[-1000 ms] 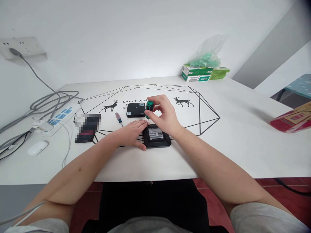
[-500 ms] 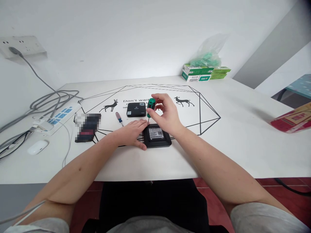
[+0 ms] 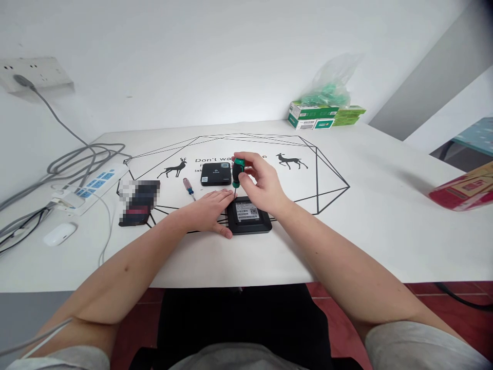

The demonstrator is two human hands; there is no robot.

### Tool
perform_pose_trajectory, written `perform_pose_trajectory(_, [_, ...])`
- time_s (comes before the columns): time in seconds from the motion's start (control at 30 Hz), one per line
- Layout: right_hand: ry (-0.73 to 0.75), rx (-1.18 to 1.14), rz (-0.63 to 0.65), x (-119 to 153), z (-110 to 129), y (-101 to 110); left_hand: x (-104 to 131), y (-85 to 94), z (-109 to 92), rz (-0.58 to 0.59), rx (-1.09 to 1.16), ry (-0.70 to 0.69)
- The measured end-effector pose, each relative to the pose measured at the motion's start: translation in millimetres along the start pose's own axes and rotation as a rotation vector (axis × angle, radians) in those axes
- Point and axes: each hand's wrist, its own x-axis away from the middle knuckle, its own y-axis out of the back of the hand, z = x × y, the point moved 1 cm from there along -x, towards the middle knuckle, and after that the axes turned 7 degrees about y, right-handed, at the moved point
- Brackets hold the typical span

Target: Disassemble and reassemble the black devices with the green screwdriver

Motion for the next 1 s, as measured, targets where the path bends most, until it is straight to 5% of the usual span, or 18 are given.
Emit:
perform_pose_trajectory(0.73, [0.191,0.127,-0.05,-2.5,-3.6,3.0,-0.9,-2.9,2.0,-0.014,-0.016,0.004])
perform_pose_trajectory(1.0, [0.123,0.029,-0.003,-2.7,0.8,2.1,-1.1,-5.3,7.4,-0.04,0.001,-0.028])
